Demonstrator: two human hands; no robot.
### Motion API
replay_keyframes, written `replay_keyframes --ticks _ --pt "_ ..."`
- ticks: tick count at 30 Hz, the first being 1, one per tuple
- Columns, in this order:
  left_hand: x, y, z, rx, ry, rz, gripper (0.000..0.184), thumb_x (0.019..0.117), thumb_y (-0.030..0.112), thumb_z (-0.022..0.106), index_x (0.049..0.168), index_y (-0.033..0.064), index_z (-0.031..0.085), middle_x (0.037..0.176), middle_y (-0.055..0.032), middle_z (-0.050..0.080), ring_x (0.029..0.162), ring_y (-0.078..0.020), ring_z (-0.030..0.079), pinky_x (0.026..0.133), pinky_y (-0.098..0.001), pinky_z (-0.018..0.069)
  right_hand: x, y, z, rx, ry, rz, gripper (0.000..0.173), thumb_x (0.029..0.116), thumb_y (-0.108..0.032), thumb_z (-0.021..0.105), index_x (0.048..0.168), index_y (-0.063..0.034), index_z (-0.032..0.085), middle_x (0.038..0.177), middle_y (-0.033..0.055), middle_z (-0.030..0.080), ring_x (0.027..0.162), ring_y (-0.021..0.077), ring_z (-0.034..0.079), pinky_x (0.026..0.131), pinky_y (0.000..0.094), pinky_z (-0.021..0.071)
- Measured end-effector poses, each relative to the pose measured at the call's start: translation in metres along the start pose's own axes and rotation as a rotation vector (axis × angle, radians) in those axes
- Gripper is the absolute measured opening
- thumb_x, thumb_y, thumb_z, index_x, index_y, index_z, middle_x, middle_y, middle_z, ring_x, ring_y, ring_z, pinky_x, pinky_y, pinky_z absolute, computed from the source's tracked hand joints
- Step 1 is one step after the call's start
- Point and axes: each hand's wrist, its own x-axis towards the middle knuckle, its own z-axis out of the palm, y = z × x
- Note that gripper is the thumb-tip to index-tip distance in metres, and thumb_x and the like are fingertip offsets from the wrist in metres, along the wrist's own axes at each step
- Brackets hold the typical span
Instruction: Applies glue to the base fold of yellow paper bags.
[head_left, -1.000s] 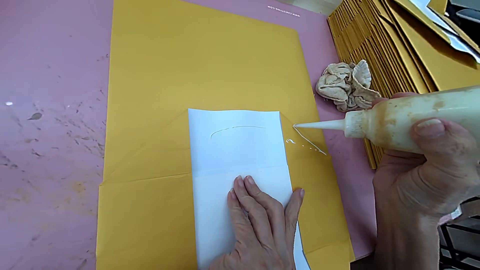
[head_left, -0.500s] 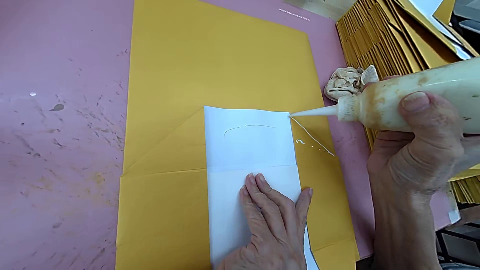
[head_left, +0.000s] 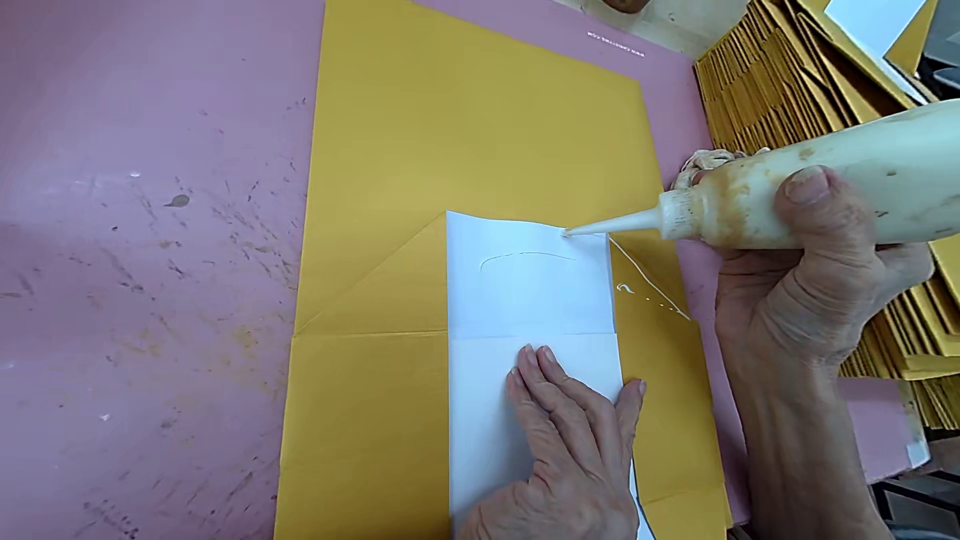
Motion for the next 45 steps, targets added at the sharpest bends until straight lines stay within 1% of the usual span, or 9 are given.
replay_keyframes --ticks 7,17,21,26,30,34,36,39,45 --pt "0.0 0.0 0.0 0.003 0.009 -0.002 0.051 0.1008 0.0 0.036 0.151 -0.0001 0.047 0.111 -0.0356 0.067 0.102 -0.0516 0.068 0.09 -0.0557 0.0505 -0.001 0.0 0.015 0.036 -0.033 0.072 0.029 0.0933 -0.011 0.071 0.115 -0.0153 0.054 0.102 0.0021 0.073 0.089 0.0198 0.076 0.076 0.0351 0.0666" --pt "0.0 -0.001 -0.002 0.01 -0.009 0.018 0.053 0.099 -0.003 0.039 0.152 -0.0005 0.046 0.113 -0.0346 0.067 0.102 -0.0513 0.068 0.09 -0.0556 0.0506 0.004 0.002 0.041 0.029 0.008 0.123 0.027 0.0919 -0.009 0.071 0.113 -0.0135 0.054 0.097 0.0016 0.074 0.085 0.0191 0.077 0.074 0.0351 0.067" --pt "0.0 0.0 -0.002 -0.014 0.005 0.009 0.054 0.0975 -0.008 0.039 0.151 -0.0006 0.047 0.113 -0.0341 0.067 0.1 -0.0508 0.068 0.089 -0.0556 0.0511 0.003 0.002 0.05 0.061 -0.02 0.158 0.035 0.0905 -0.011 0.074 0.116 -0.0135 0.05 0.099 0.0025 0.073 0.086 0.0189 0.076 0.072 0.0339 0.0668" --pt "0.002 -0.003 -0.005 -0.018 -0.022 0.019 0.055 0.0973 -0.008 0.039 0.151 -0.0007 0.046 0.115 -0.0337 0.066 0.102 -0.0508 0.068 0.09 -0.0554 0.051 0.003 0.0 0.064 0.072 -0.063 0.166 0.033 0.0905 -0.011 0.074 0.114 -0.0136 0.051 0.097 0.0016 0.073 0.083 0.0167 0.076 0.069 0.0318 0.0666" --pt "0.002 -0.001 -0.004 -0.004 -0.011 0.006 0.054 0.0973 -0.008 0.038 0.149 -0.0001 0.049 0.115 -0.0326 0.068 0.102 -0.0496 0.069 0.091 -0.0549 0.0507 0.003 -0.002 0.072 0.081 -0.096 0.189 0.029 0.0935 -0.01 0.071 0.115 -0.0128 0.052 0.098 0.0017 0.073 0.084 0.0162 0.076 0.073 0.0311 0.0664" --pt "0.002 -0.001 -0.003 0.015 -0.009 0.015 0.053 0.097 -0.008 0.039 0.149 -0.0015 0.049 0.115 -0.0339 0.067 0.102 -0.0501 0.069 0.09 -0.0548 0.0511 0.013 0.004 0.082 0.105 -0.041 0.203 0.03 0.0897 -0.006 0.073 0.112 -0.0056 0.053 0.091 0.0081 0.074 0.081 0.0223 0.077 0.07 0.0377 0.0674" --pt "0.002 -0.002 -0.004 0.003 -0.029 0.025 0.055 0.0964 -0.009 0.039 0.15 -0.0032 0.046 0.117 -0.0358 0.065 0.103 -0.0515 0.068 0.09 -0.0558 0.0507 0.017 0.004 0.081 0.1 -0.047 0.254 0.029 0.0928 -0.008 0.071 0.115 -0.0069 0.051 0.094 0.0073 0.074 0.083 0.0212 0.077 0.072 0.037 0.0672" --pt "0.003 -0.001 -0.004 -0.007 -0.008 0.01 0.052 0.0977 -0.009 0.038 0.148 -0.0032 0.05 0.115 -0.0345 0.067 0.101 -0.0505 0.069 0.09 -0.0551 0.0513 0.021 0.004 0.077 0.126 -0.045 0.313 0.027 0.0969 -0.012 0.066 0.119 -0.0087 0.05 0.098 0.0085 0.072 0.088 0.0226 0.076 0.076 0.0386 0.0665" --pt "0.004 -0.001 -0.002 0.006 0.007 0.013 0.049 0.0995 -0.006 0.037 0.147 -0.0035 0.05 0.113 -0.0342 0.067 0.1 -0.0505 0.069 0.088 -0.0545 0.0514 0.022 0.006 0.079 0.135 -0.037 0.328 0.026 0.0967 -0.012 0.067 0.118 -0.0086 0.051 0.097 0.0084 0.072 0.086 0.0222 0.076 0.074 0.0379 0.0668"
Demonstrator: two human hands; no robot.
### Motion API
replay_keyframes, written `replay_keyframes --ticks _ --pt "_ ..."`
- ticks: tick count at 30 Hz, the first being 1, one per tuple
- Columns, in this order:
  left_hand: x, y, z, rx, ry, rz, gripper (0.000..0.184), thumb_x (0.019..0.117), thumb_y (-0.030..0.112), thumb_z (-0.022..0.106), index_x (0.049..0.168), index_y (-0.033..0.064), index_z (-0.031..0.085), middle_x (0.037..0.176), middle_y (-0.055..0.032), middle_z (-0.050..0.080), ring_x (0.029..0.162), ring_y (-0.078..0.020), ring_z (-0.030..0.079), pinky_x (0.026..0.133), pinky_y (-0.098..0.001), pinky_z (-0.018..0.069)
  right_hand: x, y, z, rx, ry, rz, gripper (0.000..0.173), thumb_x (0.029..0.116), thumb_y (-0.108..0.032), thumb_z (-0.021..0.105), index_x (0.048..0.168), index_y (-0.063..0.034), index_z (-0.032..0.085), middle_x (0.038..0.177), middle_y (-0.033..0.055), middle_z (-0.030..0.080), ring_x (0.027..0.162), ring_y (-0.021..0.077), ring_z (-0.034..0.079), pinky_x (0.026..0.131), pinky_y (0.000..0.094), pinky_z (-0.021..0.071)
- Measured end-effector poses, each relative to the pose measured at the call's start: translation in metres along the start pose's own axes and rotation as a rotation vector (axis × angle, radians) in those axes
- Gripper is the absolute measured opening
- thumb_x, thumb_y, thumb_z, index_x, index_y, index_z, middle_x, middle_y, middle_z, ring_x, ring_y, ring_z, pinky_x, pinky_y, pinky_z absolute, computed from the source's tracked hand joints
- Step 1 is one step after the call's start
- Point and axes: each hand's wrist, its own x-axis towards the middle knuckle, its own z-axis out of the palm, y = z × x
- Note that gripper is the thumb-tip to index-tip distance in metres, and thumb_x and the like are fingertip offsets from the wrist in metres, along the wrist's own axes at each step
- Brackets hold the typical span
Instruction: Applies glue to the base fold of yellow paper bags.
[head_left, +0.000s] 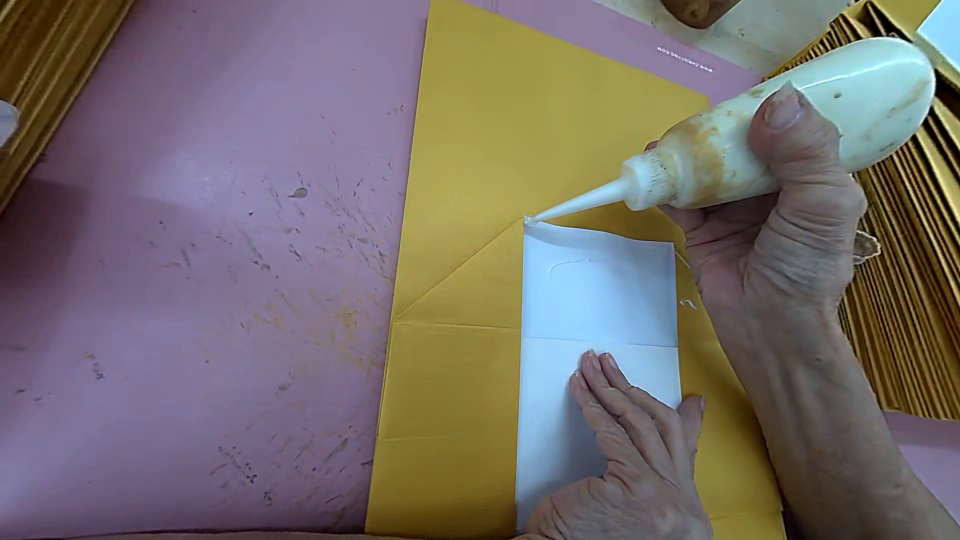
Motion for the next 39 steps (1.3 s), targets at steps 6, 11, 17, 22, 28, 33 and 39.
replay_keyframes --ticks 6,11,17,22,28,33,39 --pt "0.0 0.001 -0.001 -0.014 -0.004 -0.023 0.049 0.0992 -0.006 0.039 0.146 -0.0035 0.051 0.114 -0.0338 0.068 0.101 -0.0494 0.069 0.089 -0.0533 0.0516 -0.002 0.002 0.003 -0.038 -0.024 0.001 0.024 0.097 -0.012 0.067 0.117 -0.0088 0.052 0.096 0.0079 0.073 0.085 0.0214 0.076 0.072 0.0363 0.0669" --pt "0.001 0.003 0.004 0.012 0.055 -0.049 0.047 0.1033 -0.003 0.033 0.14 0.003 0.062 0.113 -0.0302 0.07 0.102 -0.0474 0.07 0.089 -0.0537 0.051 -0.007 0.005 0.005 -0.038 -0.137 -0.071 0.025 0.0946 -0.01 0.067 0.115 -0.0059 0.053 0.098 0.0095 0.074 0.088 0.0241 0.076 0.076 0.039 0.0671" --pt "0.003 0.003 -0.004 -0.062 -0.009 -0.068 0.044 0.1042 0.001 0.037 0.141 0.0057 0.062 0.121 -0.0291 0.069 0.108 -0.0484 0.068 0.089 -0.0543 0.0512 -0.03 0.003 0.01 -0.035 -0.266 -0.081 0.031 0.0936 -0.011 0.072 0.118 -0.0137 0.053 0.104 0.0013 0.073 0.092 0.0172 0.076 0.078 0.0313 0.0662" --pt "0.005 -0.001 -0.008 -0.082 -0.044 -0.056 0.04 0.1043 0.004 0.039 0.134 0.0009 0.066 0.121 -0.0273 0.07 0.11 -0.0442 0.069 0.09 -0.0517 0.052 -0.043 0.0 0.023 -0.062 -0.296 -0.078 0.047 0.086 -0.017 0.082 0.121 -0.0109 0.051 0.107 0.0076 0.072 0.095 0.0243 0.076 0.077 0.0365 0.0669" --pt "0.003 0.0 -0.007 -0.122 -0.033 -0.038 0.038 0.1034 0.005 0.04 0.128 -0.0015 0.069 0.124 -0.0231 0.07 0.114 -0.0431 0.068 0.091 -0.054 0.0518 -0.059 -0.004 0.036 -0.075 -0.384 -0.124 0.042 0.0848 -0.016 0.081 0.117 -0.008 0.055 0.105 0.0108 0.073 0.096 0.0278 0.075 0.08 0.0424 0.066" --pt "0.004 0.0 -0.007 -0.108 -0.003 -0.071 0.038 0.1037 0.005 0.041 0.126 -0.0012 0.071 0.12 -0.0241 0.072 0.11 -0.0432 0.07 0.09 -0.052 0.0527 -0.056 -0.01 0.027 -0.032 -0.402 -0.071 0.043 0.0891 -0.016 0.078 0.122 -0.008 0.052 0.112 0.0149 0.072 0.1 0.0311 0.074 0.082 0.0422 0.0659" --pt "0.004 -0.002 -0.009 -0.117 -0.067 -0.014 0.046 0.1003 -0.002 0.042 0.144 -0.0011 0.056 0.126 -0.0325 0.065 0.11 -0.0496 0.067 0.087 -0.0546 0.0524 -0.042 -0.005 0.003 -0.112 -0.297 -0.146 0.051 0.085 -0.019 0.081 0.125 -0.0103 0.05 0.112 0.0133 0.071 0.097 0.0317 0.075 0.08 0.0436 0.0659"
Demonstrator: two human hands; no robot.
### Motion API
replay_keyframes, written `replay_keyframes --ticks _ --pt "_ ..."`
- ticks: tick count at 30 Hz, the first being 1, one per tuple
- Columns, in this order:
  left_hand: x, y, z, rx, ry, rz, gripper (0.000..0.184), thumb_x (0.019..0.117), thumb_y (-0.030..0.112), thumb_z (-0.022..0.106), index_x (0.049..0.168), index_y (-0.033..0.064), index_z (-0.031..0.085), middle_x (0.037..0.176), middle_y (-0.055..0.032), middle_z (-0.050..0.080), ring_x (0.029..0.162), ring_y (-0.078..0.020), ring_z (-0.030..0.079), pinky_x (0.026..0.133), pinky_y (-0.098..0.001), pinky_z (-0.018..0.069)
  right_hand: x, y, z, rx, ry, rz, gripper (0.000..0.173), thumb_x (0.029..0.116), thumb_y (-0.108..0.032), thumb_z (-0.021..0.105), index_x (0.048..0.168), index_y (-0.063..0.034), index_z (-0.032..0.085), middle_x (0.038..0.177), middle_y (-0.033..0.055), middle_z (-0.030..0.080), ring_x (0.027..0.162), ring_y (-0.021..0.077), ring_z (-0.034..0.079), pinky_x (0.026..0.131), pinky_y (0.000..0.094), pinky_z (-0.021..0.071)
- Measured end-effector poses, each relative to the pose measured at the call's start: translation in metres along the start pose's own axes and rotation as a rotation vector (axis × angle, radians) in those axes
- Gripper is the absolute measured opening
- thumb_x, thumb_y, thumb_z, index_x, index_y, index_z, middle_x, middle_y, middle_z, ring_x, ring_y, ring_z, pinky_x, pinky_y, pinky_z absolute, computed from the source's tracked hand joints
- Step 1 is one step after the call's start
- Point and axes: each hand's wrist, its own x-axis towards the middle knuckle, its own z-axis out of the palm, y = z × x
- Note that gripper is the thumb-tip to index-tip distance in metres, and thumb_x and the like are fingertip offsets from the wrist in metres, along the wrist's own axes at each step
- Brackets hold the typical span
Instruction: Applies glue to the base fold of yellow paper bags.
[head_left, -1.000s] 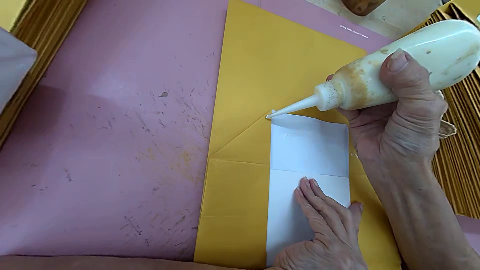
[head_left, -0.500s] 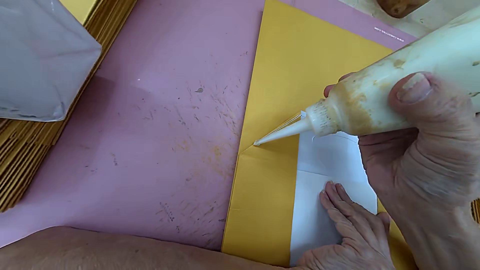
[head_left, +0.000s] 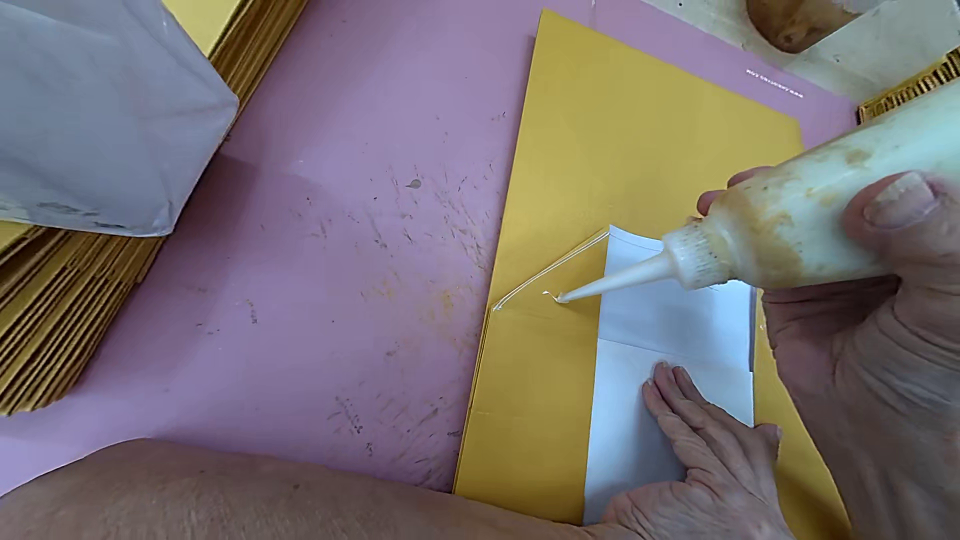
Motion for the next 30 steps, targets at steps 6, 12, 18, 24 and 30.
replay_keyframes --ticks 6,12,18,24,30 --pt "0.0 0.0 -0.002 -0.015 -0.012 -0.011 0.039 0.1036 0.005 0.041 0.132 -0.0062 0.064 0.128 -0.029 0.067 0.116 -0.0467 0.066 0.09 -0.0532 0.0524 -0.009 -0.003 0.028 0.054 -0.047 0.04 0.051 0.082 -0.015 0.083 0.121 -0.0099 0.051 0.109 0.0118 0.072 0.098 0.029 0.075 0.08 0.0425 0.0659" --pt "0.0 0.0 -0.001 -0.004 0.0 0.001 0.043 0.0988 -0.003 0.044 0.139 -0.0044 0.059 0.126 -0.0333 0.065 0.112 -0.0498 0.066 0.086 -0.0529 0.0532 -0.004 -0.001 0.02 0.063 -0.043 0.125 0.037 0.0872 -0.012 0.077 0.118 -0.011 0.056 0.105 0.01 0.074 0.092 0.0259 0.076 0.075 0.0376 0.0668" --pt "0.0 0.003 0.003 0.014 0.036 -0.017 0.045 0.1006 -0.004 0.041 0.143 -0.0014 0.056 0.121 -0.0331 0.067 0.106 -0.0491 0.068 0.084 -0.0526 0.0532 0.011 0.005 -0.006 0.001 0.049 0.122 0.034 0.0933 -0.021 0.074 0.12 -0.0153 0.054 0.106 0.0033 0.074 0.092 0.0202 0.076 0.078 0.0341 0.0661" --pt "0.0 -0.004 0.001 0.04 0.046 0.029 0.04 0.0994 -0.005 0.042 0.134 -0.0042 0.064 0.121 -0.0307 0.068 0.106 -0.0474 0.069 0.082 -0.0529 0.0542 -0.006 -0.006 0.026 0.039 -0.052 0.113 0.029 0.092 -0.016 0.073 0.116 -0.0138 0.056 0.101 0.0049 0.074 0.087 0.0213 0.076 0.073 0.0346 0.0664" --pt "-0.006 -0.005 0.013 0.028 0.152 0.022 0.034 0.0983 -0.004 0.046 0.122 -0.0039 0.07 0.115 -0.0298 0.07 0.1 -0.0448 0.071 0.077 -0.0514 0.0552 -0.007 -0.013 0.049 0.161 0.005 0.118 0.025 0.0889 -0.004 0.074 0.109 -0.0073 0.059 0.092 0.0046 0.074 0.08 0.0175 0.076 0.071 0.0346 0.0668"
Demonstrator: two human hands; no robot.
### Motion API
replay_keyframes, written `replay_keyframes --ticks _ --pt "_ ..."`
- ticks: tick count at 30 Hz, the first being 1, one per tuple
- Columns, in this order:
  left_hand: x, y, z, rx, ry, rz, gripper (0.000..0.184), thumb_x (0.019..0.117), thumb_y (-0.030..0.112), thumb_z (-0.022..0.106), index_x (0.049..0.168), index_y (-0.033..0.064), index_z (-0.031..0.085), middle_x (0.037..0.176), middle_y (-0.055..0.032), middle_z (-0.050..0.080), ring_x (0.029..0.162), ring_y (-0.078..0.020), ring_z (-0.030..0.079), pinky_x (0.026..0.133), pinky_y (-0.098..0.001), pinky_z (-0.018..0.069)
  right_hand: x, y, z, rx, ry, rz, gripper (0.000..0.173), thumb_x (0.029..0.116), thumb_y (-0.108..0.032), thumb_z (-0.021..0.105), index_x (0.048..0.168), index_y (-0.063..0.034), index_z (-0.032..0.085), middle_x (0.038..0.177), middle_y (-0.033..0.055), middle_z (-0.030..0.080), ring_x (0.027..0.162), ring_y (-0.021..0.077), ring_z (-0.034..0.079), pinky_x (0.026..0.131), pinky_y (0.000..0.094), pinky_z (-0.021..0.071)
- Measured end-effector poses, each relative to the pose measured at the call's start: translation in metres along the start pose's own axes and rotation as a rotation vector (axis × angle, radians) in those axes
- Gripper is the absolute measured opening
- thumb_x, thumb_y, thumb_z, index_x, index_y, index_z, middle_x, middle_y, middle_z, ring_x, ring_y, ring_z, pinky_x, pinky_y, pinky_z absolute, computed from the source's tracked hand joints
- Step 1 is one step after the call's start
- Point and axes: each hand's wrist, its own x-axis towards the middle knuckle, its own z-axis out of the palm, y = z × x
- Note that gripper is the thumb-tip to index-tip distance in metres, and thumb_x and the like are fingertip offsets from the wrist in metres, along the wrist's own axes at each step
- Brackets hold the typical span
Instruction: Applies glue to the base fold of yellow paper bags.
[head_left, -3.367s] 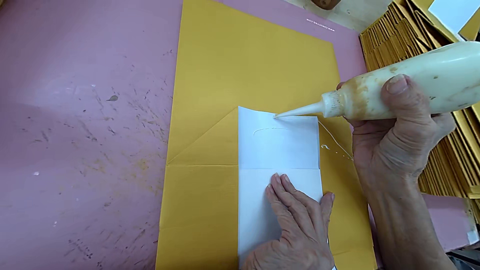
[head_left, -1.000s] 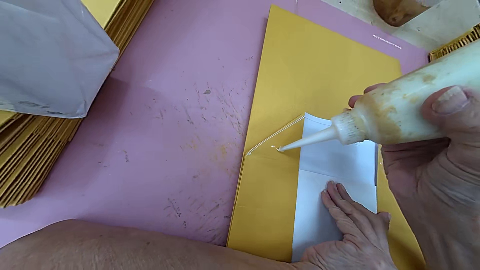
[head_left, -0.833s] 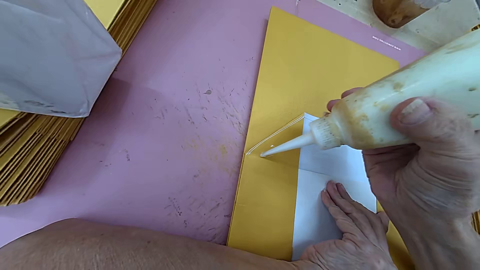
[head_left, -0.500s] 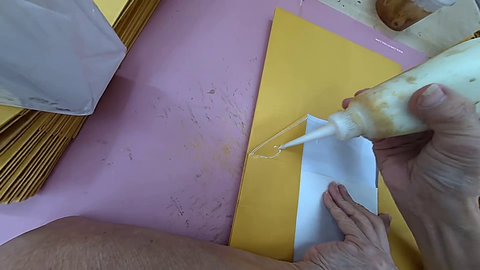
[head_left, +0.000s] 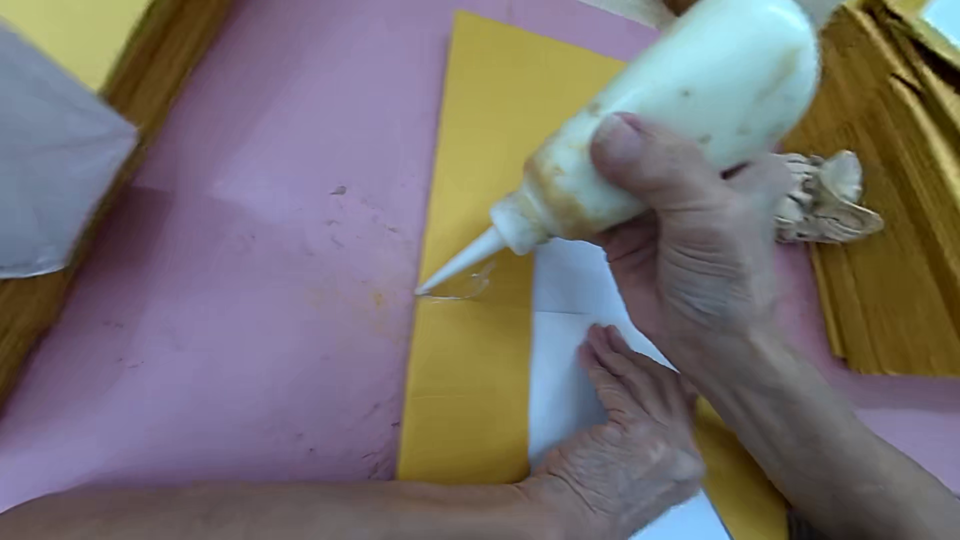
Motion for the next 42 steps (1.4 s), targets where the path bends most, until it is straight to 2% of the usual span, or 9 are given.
replay_keyframes --ticks 3,6,10,13,18,24,34,38,42 --pt "-0.001 0.002 0.011 -0.01 0.109 -0.01 0.039 0.0971 -0.006 0.045 0.128 -0.0031 0.068 0.103 -0.0311 0.07 0.091 -0.0459 0.071 0.074 -0.0506 0.0533 -0.002 -0.017 -0.028 0.032 0.012 -0.028 0.021 0.0951 -0.009 0.068 0.113 -0.0044 0.058 0.095 0.0074 0.072 0.085 0.018 0.075 0.076 0.0344 0.066" --pt "0.0 0.002 0.016 0.04 0.132 -0.006 0.046 0.1008 -0.007 0.038 0.139 0.0023 0.062 0.099 -0.0353 0.066 0.084 -0.0489 0.068 0.072 -0.0513 0.0518 -0.001 -0.037 -0.065 -0.026 0.178 -0.27 0.025 0.0896 -0.004 0.071 0.109 -0.0003 0.056 0.092 0.0128 0.073 0.086 0.0242 0.076 0.075 0.0405 0.0667" --pt "0.002 0.003 0.017 0.116 0.136 0.009 0.049 0.1016 -0.007 0.035 0.141 0.0047 0.062 0.093 -0.0346 0.067 0.079 -0.0491 0.069 0.07 -0.0506 0.0528 -0.025 -0.043 -0.125 -0.33 0.4 -0.512 0.037 0.0805 -0.008 0.079 0.108 -0.0081 0.054 0.09 -0.0011 0.074 0.084 0.0154 0.075 0.074 0.0367 0.067" --pt "0.003 0.003 0.018 0.168 0.149 0.018 0.048 0.1017 -0.007 0.035 0.14 0.0047 0.063 0.089 -0.0329 0.067 0.076 -0.0475 0.07 0.068 -0.0492 0.0533 -0.049 -0.031 -0.151 -0.413 0.454 -0.474 0.046 0.0795 -0.013 0.082 0.115 -0.0132 0.052 0.099 -0.0064 0.071 0.09 0.01 0.073 0.076 0.0304 0.065" --pt "0.0 -0.002 0.019 0.172 0.153 0.041 0.051 0.0994 -0.01 0.035 0.142 0.005 0.061 0.089 -0.0323 0.067 0.076 -0.0466 0.069 0.065 -0.0476 0.0535 -0.071 -0.017 -0.163 -0.286 0.473 -0.447 0.045 0.0825 -0.011 0.082 0.118 -0.0152 0.054 0.104 -0.0012 0.072 0.091 0.0154 0.075 0.075 0.0334 0.0661" --pt "-0.002 -0.002 0.02 0.16 0.158 0.029 0.051 0.0988 -0.009 0.038 0.142 0.0055 0.061 0.094 -0.0339 0.067 0.079 -0.0477 0.069 0.068 -0.0485 0.0542 -0.08 -0.019 -0.177 -0.341 0.6 -0.508 0.045 0.0792 -0.009 0.082 0.114 -0.0172 0.055 0.101 -0.0047 0.074 0.09 0.0125 0.075 0.074 0.0316 0.0656" --pt "-0.001 -0.002 0.025 0.212 0.239 -0.002 0.048 0.1025 -0.002 0.036 0.14 0.0085 0.063 0.089 -0.0287 0.07 0.079 -0.0457 0.071 0.07 -0.0469 0.0559 -0.082 -0.018 -0.176 -0.359 0.665 -0.586 0.057 0.0672 -0.013 0.087 0.115 -0.0137 0.055 0.098 -0.0033 0.076 0.092 0.0155 0.076 0.076 0.0344 0.0656" --pt "-0.007 -0.002 0.022 0.072 0.26 -0.046 0.044 0.1009 0.0 0.041 0.136 0.0084 0.067 0.103 -0.0353 0.069 0.091 -0.0507 0.071 0.079 -0.0503 0.0579 -0.062 -0.005 -0.165 -0.417 0.573 -0.559 0.061 0.065 -0.018 0.09 0.115 -0.0119 0.056 0.1 -0.0053 0.073 0.092 0.0118 0.074 0.076 0.0311 0.0644" --pt "-0.04 -0.004 -0.014 -0.242 0.081 -0.172 0.042 0.1015 0.004 0.047 0.142 0.0021 0.058 0.133 -0.0379 0.058 0.122 -0.0513 0.061 0.101 -0.0519 0.0512 -0.05 -0.006 -0.159 -0.454 0.46 -0.551 0.06 0.0712 -0.021 0.089 0.119 -0.015 0.054 0.102 -0.0104 0.069 0.093 0.0062 0.071 0.079 0.0277 0.0626"
